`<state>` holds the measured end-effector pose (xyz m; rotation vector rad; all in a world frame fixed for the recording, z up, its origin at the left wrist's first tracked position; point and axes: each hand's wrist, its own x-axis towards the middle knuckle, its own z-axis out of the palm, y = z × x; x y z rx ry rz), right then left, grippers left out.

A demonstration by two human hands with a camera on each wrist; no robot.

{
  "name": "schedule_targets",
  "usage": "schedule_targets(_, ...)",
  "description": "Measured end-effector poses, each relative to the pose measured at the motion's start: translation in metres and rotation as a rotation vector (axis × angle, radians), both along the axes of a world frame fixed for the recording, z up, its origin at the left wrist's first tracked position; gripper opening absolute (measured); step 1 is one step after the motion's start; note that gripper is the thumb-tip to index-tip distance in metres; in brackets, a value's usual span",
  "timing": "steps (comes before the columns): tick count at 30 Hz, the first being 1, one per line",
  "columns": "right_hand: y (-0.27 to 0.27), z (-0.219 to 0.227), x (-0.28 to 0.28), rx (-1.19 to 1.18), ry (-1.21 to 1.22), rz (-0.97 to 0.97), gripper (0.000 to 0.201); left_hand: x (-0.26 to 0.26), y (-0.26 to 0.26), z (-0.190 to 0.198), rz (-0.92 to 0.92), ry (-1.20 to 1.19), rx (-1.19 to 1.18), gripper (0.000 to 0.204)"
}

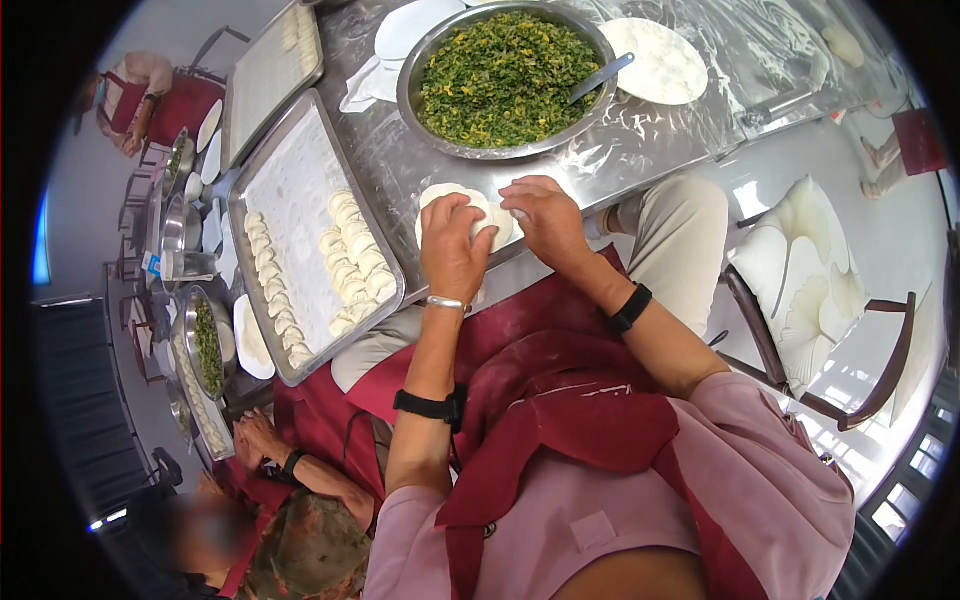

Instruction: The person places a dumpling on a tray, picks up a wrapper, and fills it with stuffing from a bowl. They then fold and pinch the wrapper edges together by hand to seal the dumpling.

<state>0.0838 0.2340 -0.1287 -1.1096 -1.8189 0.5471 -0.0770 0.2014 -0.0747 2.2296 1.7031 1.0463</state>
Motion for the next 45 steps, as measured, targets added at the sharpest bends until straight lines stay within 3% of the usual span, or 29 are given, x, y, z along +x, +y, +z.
schedule_targets(3, 0.001, -0.001, 0.005, 0.002, -0.004, 0.024, 0.016, 0.002, 0.003, -0.008, -0.001, 0.102, 0.028, 0.020)
schedule_targets(6, 0.001, -0.001, 0.008, 0.006, 0.000, 0.045, 0.017, -0.001, 0.008, -0.013, 0.008, 0.048, 0.065, 0.013)
schedule_targets(9, 0.000, -0.001, 0.008, -0.005, 0.031, 0.053, 0.018, -0.021, 0.016, -0.027, 0.145, -0.580, -0.123, 0.008)
schedule_targets(10, 0.000, -0.001, 0.008, -0.008, 0.046, 0.054, 0.019, -0.021, 0.017, -0.017, 0.278, -0.903, -0.218, 0.006)
schedule_targets(11, 0.000, 0.000, 0.008, -0.005, 0.064, 0.052, 0.019, -0.048, 0.025, -0.045, 0.309, -1.167, -0.232, 0.010)
schedule_targets(13, 0.001, 0.002, 0.009, 0.007, 0.099, 0.053, 0.020, -0.051, 0.024, -0.016, 0.111, -1.736, -0.286, 0.017)
schedule_targets(16, -0.001, 0.007, 0.018, -0.413, 0.446, 0.035, 0.018, -0.049, 0.027, -0.005, 0.145, -2.090, -0.296, 0.026)
schedule_targets(19, 0.004, 0.029, 0.044, -0.645, 0.716, -0.025, 0.018, -0.044, 0.020, -0.009, 0.007, -2.271, -0.288, 0.028)
schedule_targets(20, 0.006, 0.038, 0.052, -0.644, 0.779, -0.058, 0.020, -0.047, 0.019, -0.019, -0.072, -2.262, -0.358, 0.030)
schedule_targets(21, 0.010, 0.046, 0.062, -0.631, 0.773, -0.097, 0.021, -0.042, 0.014, -0.020, -0.009, -2.128, -0.375, 0.030)
schedule_targets(23, 0.017, 0.065, 0.083, -0.595, 0.764, -0.183, 0.022, -0.030, 0.001, -0.015, -0.052, -1.959, -0.485, 0.033)
schedule_targets(27, 0.046, 0.091, 0.110, -0.386, 0.752, -0.298, 0.026, -0.005, -0.029, -0.011, -0.070, -1.928, -0.578, 0.037)
schedule_targets(31, 0.089, 0.092, 0.115, -0.196, 0.488, -0.522, 0.038, 0.009, -0.061, -0.018, -0.052, -1.951, -0.684, 0.038)
schedule_targets(35, 0.126, 0.069, 0.120, -0.114, 0.321, -0.470, 0.044, 0.014, -0.079, -0.017, -0.022, -1.932, -0.767, 0.035)
schedule_targets(40, 0.117, 0.100, 0.098, -0.164, 0.317, -0.382, 0.016, 0.011, -0.087, -0.027, -0.070, -1.941, -0.792, 0.034)
schedule_targets(45, 0.111, 0.098, 0.078, -0.019, 0.065, -0.280, 0.013, 0.019, -0.088, -0.019, -0.110, -1.954, -0.828, 0.035)
